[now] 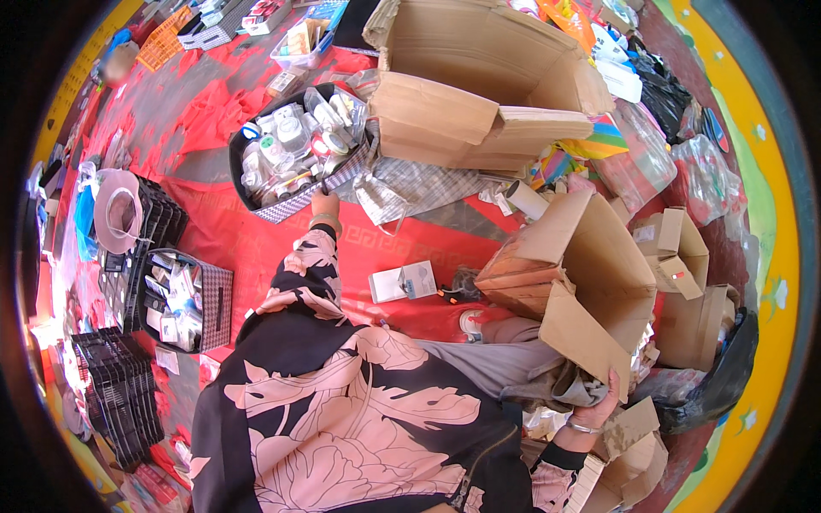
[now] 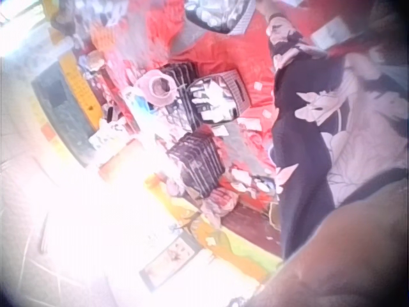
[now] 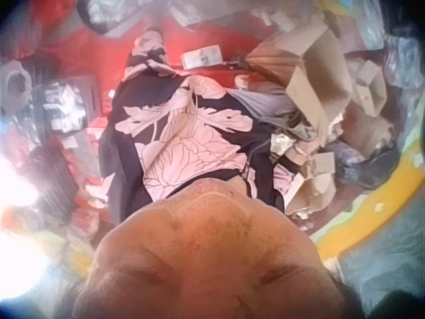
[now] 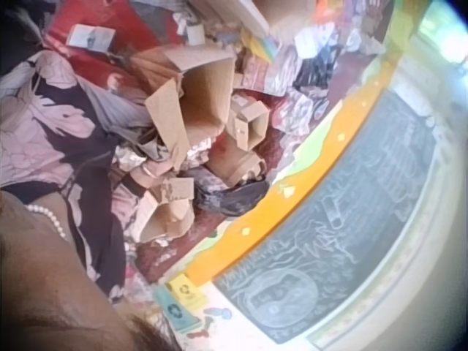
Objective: The person sorts through a large pile of miscellaneous items on the floor, picking up and examining various objects such as boxes, plastic-wrapped goods, and small containers. They move items around, open boxes, and handle different products one by one.
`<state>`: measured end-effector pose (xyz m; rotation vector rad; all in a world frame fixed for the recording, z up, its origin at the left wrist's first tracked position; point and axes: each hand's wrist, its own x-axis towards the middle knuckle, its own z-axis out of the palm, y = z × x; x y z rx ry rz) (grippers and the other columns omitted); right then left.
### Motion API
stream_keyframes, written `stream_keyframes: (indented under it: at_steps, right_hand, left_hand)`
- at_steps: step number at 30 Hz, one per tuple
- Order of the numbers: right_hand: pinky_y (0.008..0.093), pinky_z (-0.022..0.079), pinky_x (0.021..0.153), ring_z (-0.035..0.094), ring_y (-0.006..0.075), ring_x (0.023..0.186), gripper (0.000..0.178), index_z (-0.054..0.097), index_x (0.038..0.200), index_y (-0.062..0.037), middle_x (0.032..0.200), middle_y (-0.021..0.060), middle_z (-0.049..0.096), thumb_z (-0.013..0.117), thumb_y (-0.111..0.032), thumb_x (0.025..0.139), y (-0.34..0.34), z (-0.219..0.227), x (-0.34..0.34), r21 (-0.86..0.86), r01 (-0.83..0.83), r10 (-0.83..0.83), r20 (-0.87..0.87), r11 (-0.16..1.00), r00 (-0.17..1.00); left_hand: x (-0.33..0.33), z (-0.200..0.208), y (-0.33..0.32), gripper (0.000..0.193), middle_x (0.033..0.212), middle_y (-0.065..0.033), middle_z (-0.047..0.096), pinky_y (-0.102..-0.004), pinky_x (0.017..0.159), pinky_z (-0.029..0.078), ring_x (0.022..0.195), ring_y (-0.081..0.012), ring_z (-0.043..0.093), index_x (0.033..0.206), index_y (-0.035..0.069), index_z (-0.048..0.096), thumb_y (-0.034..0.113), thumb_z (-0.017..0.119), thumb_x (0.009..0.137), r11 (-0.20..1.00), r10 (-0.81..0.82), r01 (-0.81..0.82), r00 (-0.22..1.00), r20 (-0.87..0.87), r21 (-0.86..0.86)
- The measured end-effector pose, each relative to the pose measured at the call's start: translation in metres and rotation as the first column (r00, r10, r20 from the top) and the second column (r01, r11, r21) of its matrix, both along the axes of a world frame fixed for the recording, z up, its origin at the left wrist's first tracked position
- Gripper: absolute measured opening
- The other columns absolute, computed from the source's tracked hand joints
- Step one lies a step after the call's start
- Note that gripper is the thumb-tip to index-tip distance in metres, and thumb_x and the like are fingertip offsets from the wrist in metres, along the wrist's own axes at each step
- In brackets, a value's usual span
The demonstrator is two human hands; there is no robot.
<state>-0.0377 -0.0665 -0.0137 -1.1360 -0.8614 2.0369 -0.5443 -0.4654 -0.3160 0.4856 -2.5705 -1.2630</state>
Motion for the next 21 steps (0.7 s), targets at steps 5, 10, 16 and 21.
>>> stream_keyframes:
  at_steps: [5,10,16,21]
  right_hand:
    - [0.0402,0.046,0.086,0.058,0.0286,0.096,0.036,0.051,0.111,-0.0003,0.107,0.0135,0.059,0.054,-0.020,0.081,-0.005,0.007,-0.005,0.001,0.029,-0.029,0.020,1.000,0.999]
    - [0.0382,0.048,0.083,0.059,0.0271,0.092,0.028,0.054,0.104,-0.0013,0.102,0.0122,0.061,0.056,-0.016,0.080,-0.018,0.024,-0.042,-0.042,-0.106,0.106,-0.003,0.993,0.994]
    - [0.0345,0.049,0.080,0.060,0.0238,0.089,0.029,0.053,0.105,-0.0020,0.098,0.0092,0.061,0.058,-0.008,0.077,-0.043,0.046,-0.086,0.009,-0.123,0.123,-0.008,0.992,0.992]
    - [0.0350,0.049,0.081,0.060,0.0236,0.090,0.031,0.053,0.107,-0.0021,0.100,0.0096,0.061,0.059,-0.009,0.077,-0.044,0.040,-0.117,-0.049,-0.310,0.307,-0.060,0.950,0.950]
  left_hand:
    - [-0.011,-0.006,-0.030,0.011,0.065,-0.0102,0.056,-0.0318,0.039,0.040,0.048,-0.0207,0.055,0.081,0.003,0.052,0.013,0.050,0.079,0.855,-0.192,0.004,0.932,0.309,0.518]
    - [0.044,-0.003,-0.028,0.008,0.064,-0.0109,0.054,-0.0288,0.039,0.041,0.047,-0.0188,0.053,0.083,0.004,0.048,0.009,0.050,0.079,0.675,-0.324,-0.124,0.836,0.444,0.727]
    - [0.140,0.018,0.000,0.020,0.078,-0.0148,0.060,-0.0327,0.054,0.049,0.064,-0.0242,0.060,0.095,0.003,0.048,0.015,0.056,0.081,0.542,-0.587,-0.137,0.645,0.490,0.829]
    - [0.190,0.051,0.053,0.026,0.087,-0.0148,0.062,-0.0323,0.063,0.051,0.074,-0.0227,0.061,0.102,0.000,0.051,0.017,0.057,0.083,0.353,-0.765,-0.240,0.483,0.427,0.904]
